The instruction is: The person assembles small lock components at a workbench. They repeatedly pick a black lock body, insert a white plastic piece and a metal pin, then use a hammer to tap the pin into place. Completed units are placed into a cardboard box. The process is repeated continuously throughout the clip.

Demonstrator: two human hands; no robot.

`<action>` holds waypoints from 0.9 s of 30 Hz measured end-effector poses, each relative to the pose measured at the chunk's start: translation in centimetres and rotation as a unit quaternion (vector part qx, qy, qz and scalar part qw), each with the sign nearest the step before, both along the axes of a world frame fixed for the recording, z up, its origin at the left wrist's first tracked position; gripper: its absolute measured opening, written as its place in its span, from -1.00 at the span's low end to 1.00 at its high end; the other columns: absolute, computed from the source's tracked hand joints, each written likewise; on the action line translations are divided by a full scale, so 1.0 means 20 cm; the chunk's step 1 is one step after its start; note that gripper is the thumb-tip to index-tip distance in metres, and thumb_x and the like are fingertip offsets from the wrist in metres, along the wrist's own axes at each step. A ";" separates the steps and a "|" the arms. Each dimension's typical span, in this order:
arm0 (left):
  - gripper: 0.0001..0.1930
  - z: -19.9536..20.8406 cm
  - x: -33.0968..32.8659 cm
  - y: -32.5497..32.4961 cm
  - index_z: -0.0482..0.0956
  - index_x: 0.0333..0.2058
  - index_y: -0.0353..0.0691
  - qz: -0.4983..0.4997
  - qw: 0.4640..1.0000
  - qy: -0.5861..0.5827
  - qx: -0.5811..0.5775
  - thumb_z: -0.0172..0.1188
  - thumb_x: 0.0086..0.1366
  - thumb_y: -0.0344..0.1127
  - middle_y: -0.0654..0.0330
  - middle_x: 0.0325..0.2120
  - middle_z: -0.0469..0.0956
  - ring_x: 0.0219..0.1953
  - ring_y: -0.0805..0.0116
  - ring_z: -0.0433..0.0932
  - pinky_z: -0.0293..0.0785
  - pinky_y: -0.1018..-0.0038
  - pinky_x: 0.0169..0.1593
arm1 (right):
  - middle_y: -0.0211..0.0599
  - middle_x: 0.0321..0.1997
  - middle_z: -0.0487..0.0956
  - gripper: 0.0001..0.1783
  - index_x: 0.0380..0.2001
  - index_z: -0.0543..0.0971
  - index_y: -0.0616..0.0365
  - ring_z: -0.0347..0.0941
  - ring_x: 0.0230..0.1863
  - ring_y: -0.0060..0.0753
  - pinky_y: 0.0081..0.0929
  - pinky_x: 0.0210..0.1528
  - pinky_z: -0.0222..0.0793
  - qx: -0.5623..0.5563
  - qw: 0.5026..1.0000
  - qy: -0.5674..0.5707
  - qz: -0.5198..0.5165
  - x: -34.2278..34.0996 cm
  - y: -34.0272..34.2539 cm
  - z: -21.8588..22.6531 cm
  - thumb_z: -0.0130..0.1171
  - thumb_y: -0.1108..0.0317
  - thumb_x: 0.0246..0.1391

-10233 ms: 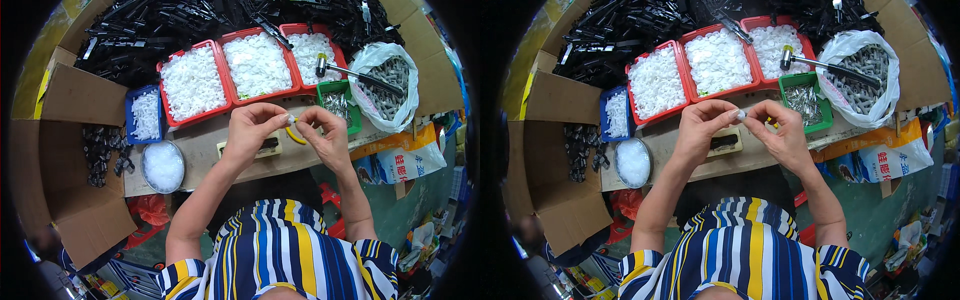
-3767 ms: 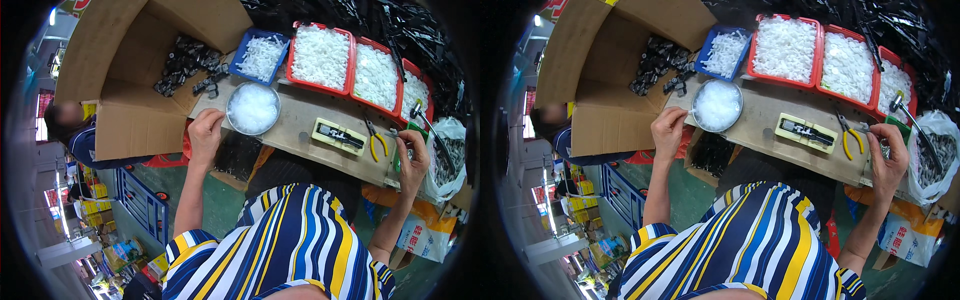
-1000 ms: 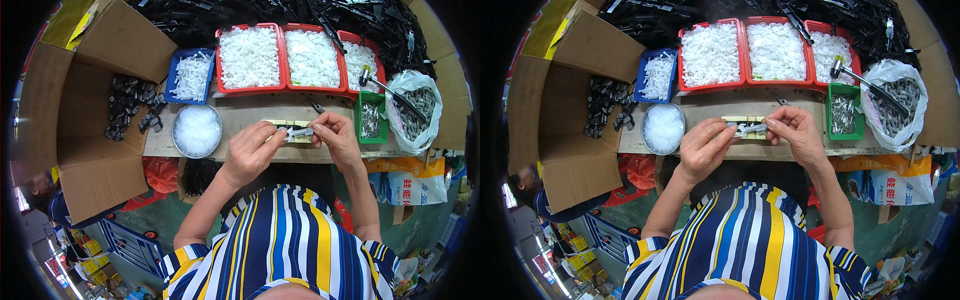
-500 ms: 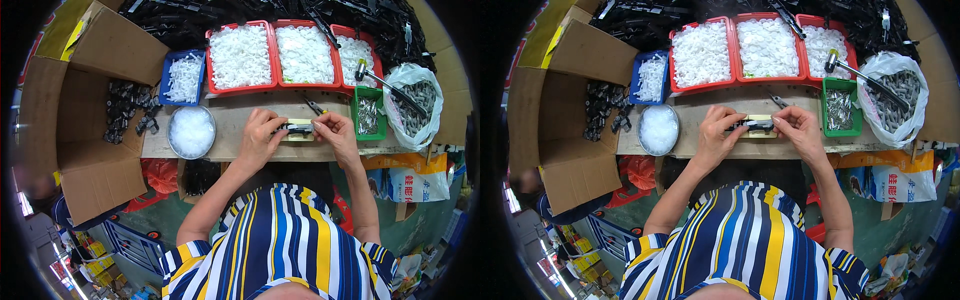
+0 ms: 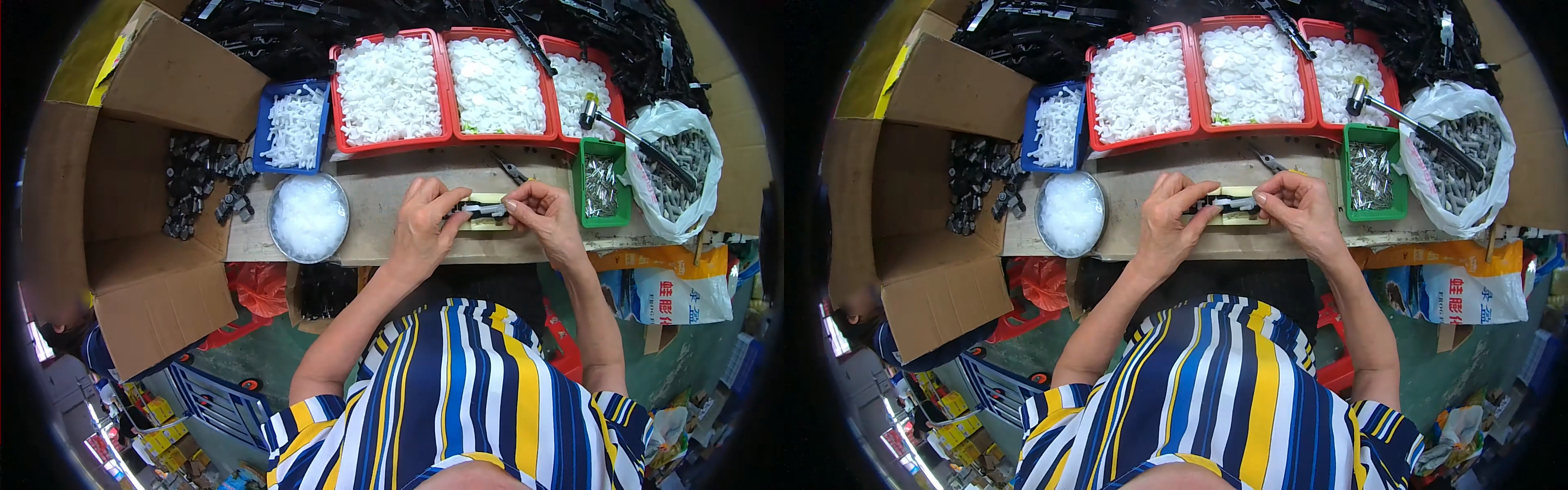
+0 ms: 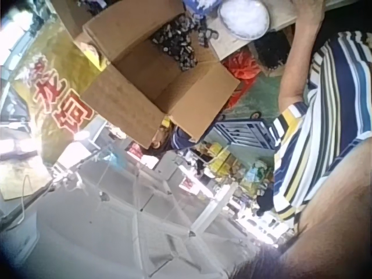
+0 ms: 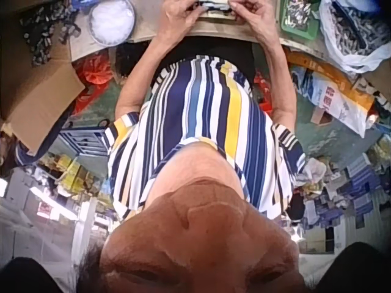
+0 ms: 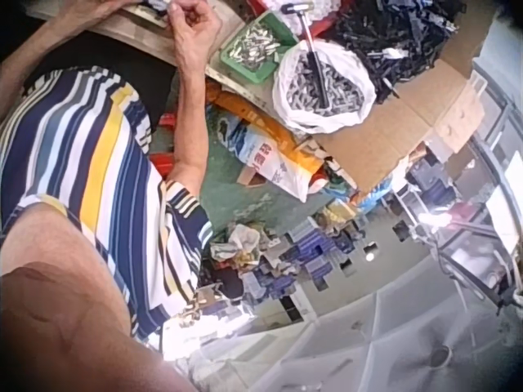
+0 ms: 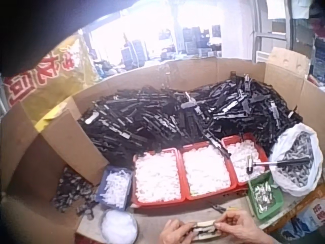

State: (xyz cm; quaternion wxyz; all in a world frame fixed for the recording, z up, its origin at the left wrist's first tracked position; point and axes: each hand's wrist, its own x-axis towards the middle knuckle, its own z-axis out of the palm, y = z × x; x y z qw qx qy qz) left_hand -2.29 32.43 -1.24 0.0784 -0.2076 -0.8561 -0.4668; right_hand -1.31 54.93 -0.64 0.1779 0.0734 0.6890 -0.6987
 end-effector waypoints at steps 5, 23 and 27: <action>-0.71 -0.01 0.00 0.00 0.70 -0.23 -0.24 -0.005 1.000 0.009 0.005 0.40 0.00 -0.53 0.14 -0.49 0.45 -0.37 0.20 0.41 0.36 0.32 -0.30 | -0.45 -0.46 0.60 -0.89 -0.30 0.61 0.25 0.49 -0.44 -0.74 -0.73 -0.41 0.35 0.009 1.000 -0.016 -0.002 0.00 -0.02 0.00 0.26 0.41 0.21; -0.80 -0.03 0.00 -0.01 0.71 -0.34 -0.24 -0.035 0.996 0.070 -0.052 0.37 -0.01 -0.57 0.14 -0.49 0.48 -0.38 0.18 0.44 0.38 0.32 -0.32 | -0.35 -0.46 0.52 -0.81 -0.30 0.53 0.26 0.44 -0.46 -0.57 -0.54 -0.40 0.34 0.214 0.955 0.163 0.123 -0.02 0.06 -0.02 0.32 0.44 0.08; -0.81 -0.01 0.00 0.00 0.71 -0.34 -0.25 -0.036 0.996 0.067 -0.056 0.37 0.01 -0.57 0.13 -0.48 0.48 -0.37 0.17 0.44 0.39 0.32 -0.30 | -0.24 -0.45 0.53 -0.77 -0.29 0.54 0.26 0.49 -0.46 -0.38 -0.42 -0.38 0.39 0.248 0.928 0.246 0.132 -0.08 0.10 0.02 0.35 0.40 0.04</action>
